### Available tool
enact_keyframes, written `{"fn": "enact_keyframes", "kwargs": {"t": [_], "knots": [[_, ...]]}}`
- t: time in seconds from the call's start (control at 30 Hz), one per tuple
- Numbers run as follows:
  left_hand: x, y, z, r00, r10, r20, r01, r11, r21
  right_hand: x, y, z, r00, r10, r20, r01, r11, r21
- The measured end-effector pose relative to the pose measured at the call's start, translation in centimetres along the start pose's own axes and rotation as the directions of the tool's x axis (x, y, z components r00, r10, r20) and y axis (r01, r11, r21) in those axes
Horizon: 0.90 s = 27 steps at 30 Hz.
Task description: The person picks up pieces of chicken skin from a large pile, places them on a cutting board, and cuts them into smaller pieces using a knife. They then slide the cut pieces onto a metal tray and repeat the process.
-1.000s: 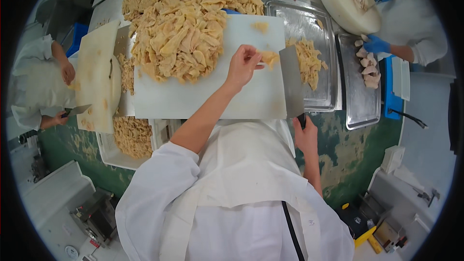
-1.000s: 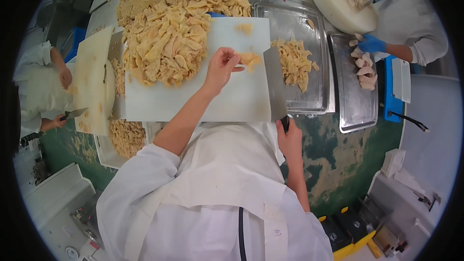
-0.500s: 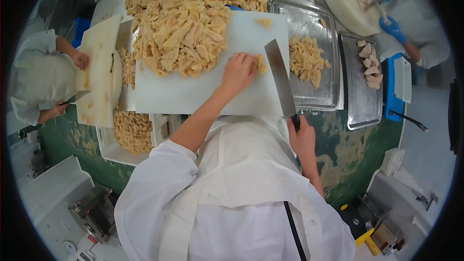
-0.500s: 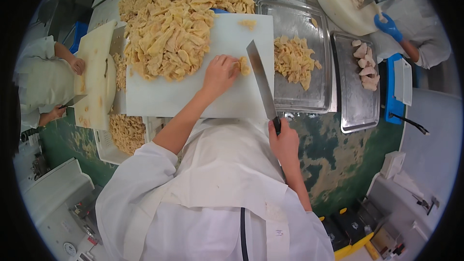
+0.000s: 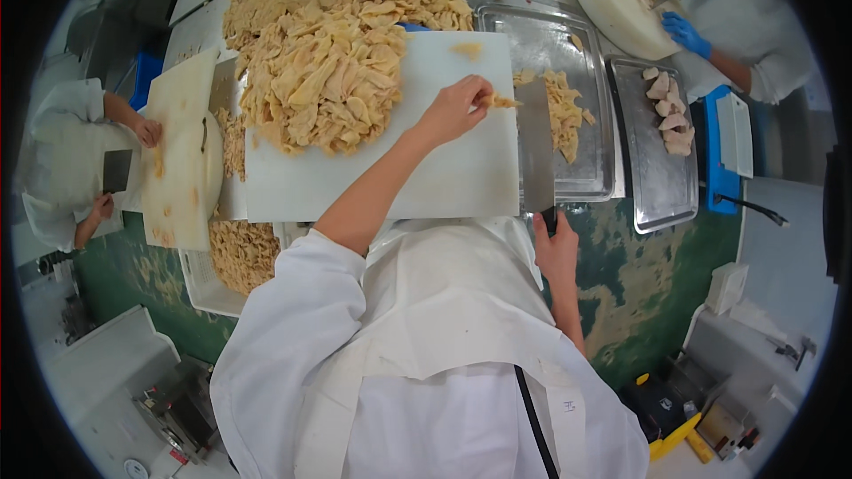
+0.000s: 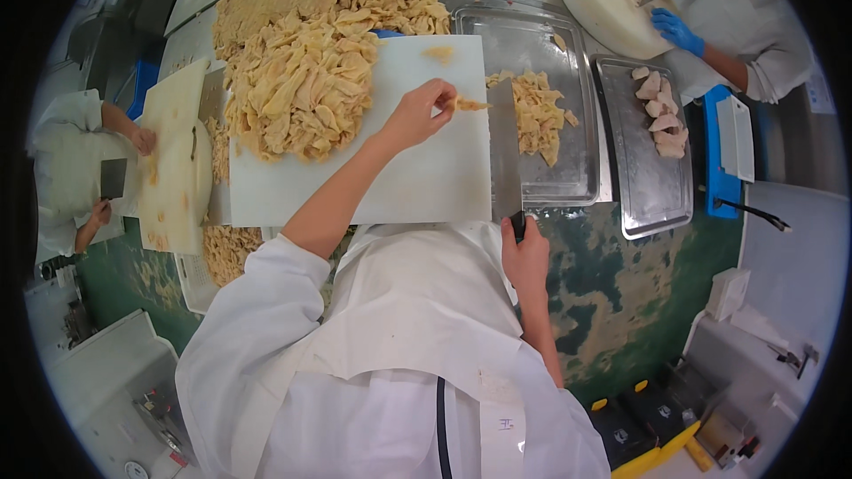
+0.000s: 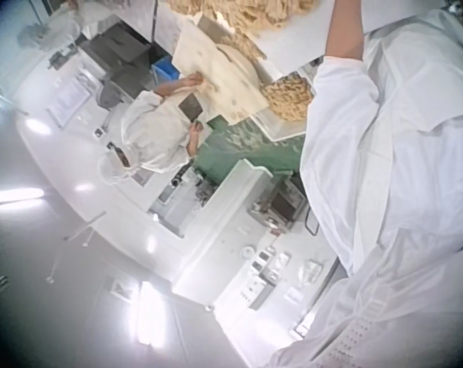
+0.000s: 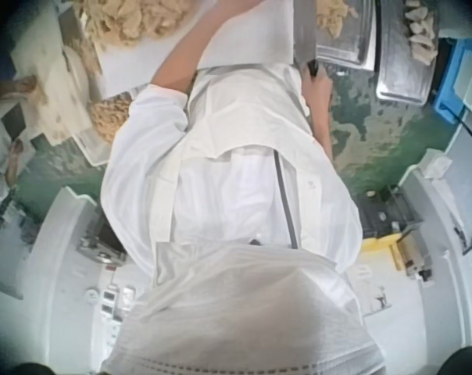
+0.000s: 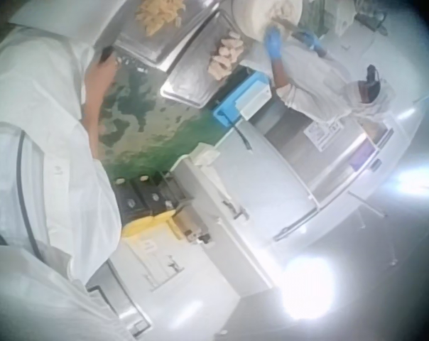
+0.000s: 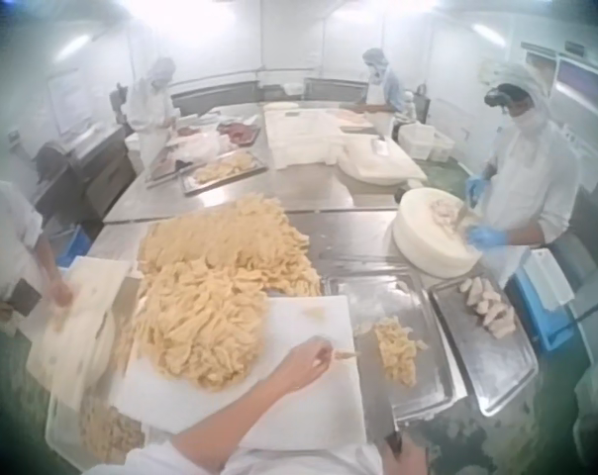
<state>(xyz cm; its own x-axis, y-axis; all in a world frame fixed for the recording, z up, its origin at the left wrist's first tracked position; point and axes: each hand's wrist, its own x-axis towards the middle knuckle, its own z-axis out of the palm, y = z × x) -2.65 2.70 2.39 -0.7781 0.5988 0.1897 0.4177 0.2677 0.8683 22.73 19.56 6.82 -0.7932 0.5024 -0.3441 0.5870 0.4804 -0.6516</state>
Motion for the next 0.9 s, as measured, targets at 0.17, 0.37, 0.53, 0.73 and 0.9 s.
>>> {"fn": "enact_keyframes", "kwargs": {"t": [0.17, 0.37, 0.53, 0.73, 0.9], "knots": [[-5.6, -3.2, 0.6, 0.943, 0.328, 0.054, -0.315, 0.832, 0.456, -0.7, -1.6, -0.7, 0.996, -0.073, -0.050, 0.068, 0.994, -0.091], [-7.7, -0.9, 0.4, 0.947, 0.317, -0.061, -0.256, 0.853, 0.455, -0.6, -2.7, -0.6, 0.975, -0.198, 0.105, 0.213, 0.963, -0.167], [-7.7, -1.0, 1.6, 0.960, 0.222, -0.168, -0.119, 0.872, 0.475, -0.1, -3.2, -0.7, 0.951, -0.245, 0.190, 0.301, 0.876, -0.378], [-7.5, -1.7, 2.6, 0.952, 0.190, -0.240, -0.041, 0.857, 0.514, 1.5, -3.3, 0.4, 0.930, -0.298, 0.214, 0.364, 0.819, -0.444], [-8.0, -1.5, 2.3, 0.945, 0.230, -0.233, -0.094, 0.873, 0.479, 6.5, -6.6, 1.3, 0.901, -0.369, 0.227, 0.432, 0.811, -0.395]]}}
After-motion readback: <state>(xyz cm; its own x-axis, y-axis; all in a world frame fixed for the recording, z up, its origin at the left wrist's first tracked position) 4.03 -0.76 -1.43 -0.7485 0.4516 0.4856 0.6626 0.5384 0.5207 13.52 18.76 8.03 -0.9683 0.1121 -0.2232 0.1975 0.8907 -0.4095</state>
